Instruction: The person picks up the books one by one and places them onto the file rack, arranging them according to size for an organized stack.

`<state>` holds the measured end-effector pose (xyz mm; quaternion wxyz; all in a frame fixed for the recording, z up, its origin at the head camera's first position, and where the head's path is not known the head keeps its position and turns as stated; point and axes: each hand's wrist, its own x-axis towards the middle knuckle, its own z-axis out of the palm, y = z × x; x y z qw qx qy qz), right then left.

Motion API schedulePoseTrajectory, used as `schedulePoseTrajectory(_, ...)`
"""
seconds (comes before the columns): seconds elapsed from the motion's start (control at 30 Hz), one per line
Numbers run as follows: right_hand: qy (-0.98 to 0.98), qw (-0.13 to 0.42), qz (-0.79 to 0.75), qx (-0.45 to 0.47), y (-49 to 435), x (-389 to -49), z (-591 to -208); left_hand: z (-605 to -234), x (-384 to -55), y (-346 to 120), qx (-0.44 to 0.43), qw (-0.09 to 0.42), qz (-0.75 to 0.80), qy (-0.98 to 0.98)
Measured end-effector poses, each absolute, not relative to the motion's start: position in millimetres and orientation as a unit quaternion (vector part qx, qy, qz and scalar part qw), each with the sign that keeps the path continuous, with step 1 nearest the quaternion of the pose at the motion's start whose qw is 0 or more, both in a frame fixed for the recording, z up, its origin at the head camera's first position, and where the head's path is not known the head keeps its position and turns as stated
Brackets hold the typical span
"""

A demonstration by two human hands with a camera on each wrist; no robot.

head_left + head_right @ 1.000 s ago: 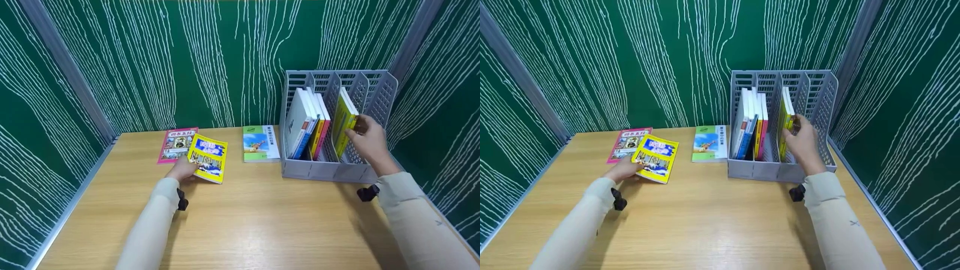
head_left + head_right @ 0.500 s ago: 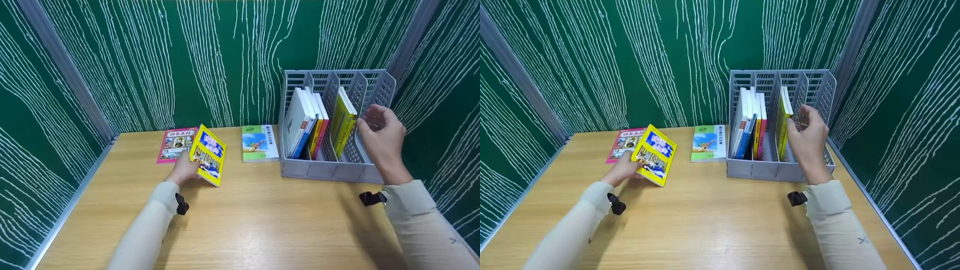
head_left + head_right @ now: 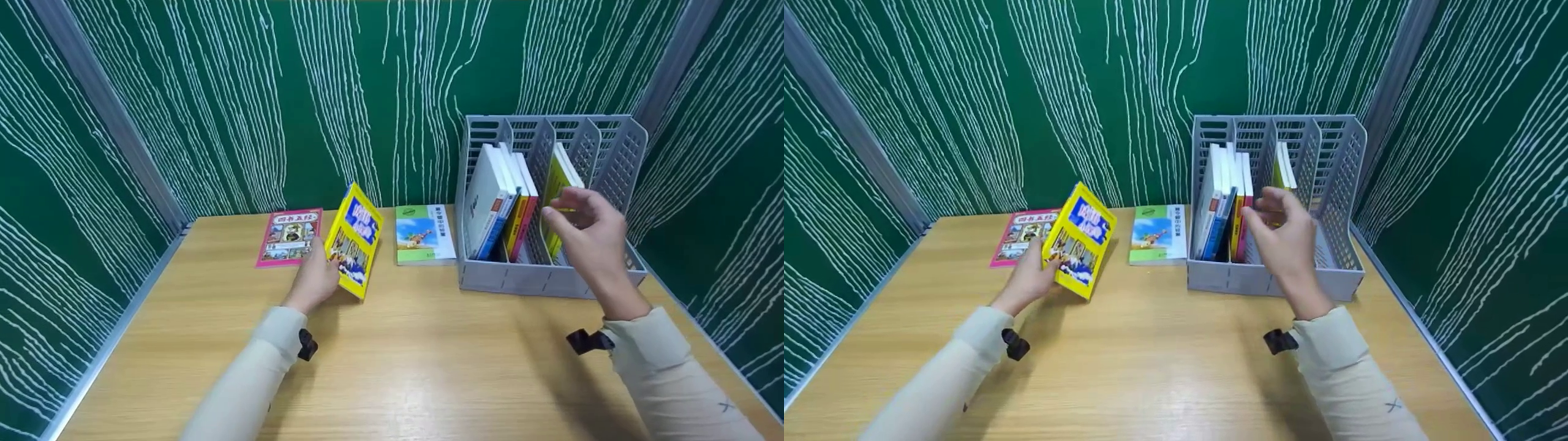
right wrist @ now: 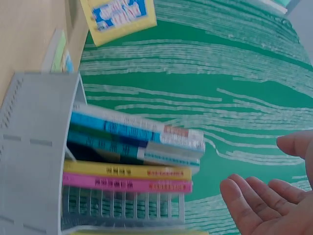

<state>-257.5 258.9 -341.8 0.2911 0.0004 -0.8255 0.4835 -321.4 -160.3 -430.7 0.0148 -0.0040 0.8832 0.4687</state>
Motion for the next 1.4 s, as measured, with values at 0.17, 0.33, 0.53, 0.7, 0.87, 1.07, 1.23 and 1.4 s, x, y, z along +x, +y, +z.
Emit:
schedulePoseTrajectory(0.17,-0.823,0.254,0.506,0.037,245,-254,-343,-420,-311,-145,0.011,-0.015,0.445,0.895)
schedulePoseTrajectory(0.33,-0.809,0.214,0.543,0.068,230,-252,-341,-414,-299,-132,0.075,-0.091,0.396,0.911)
schedulePoseTrajectory(0.53,-0.797,0.159,0.577,0.084,213,-250,-341,-409,-284,-119,0.146,-0.158,0.339,0.916)
schedulePoseTrajectory(0.7,-0.790,0.118,0.596,0.085,199,-248,-342,-407,-273,-111,0.211,-0.219,0.266,0.915)
schedulePoseTrajectory(0.87,-0.787,0.072,0.606,0.091,188,-250,-345,-407,-266,-103,0.268,-0.278,0.193,0.902)
schedulePoseTrajectory(1.07,-0.756,-0.001,0.649,0.092,176,-252,-348,-409,-259,-95,0.319,-0.329,0.119,0.881)
schedulePoseTrajectory(1.23,-0.746,-0.035,0.658,0.099,167,-252,-352,-410,-255,-91,0.350,-0.377,0.047,0.856)
schedulePoseTrajectory(1.4,-0.726,-0.061,0.679,0.089,162,-249,-354,-413,-254,-87,0.376,-0.412,-0.021,0.830)
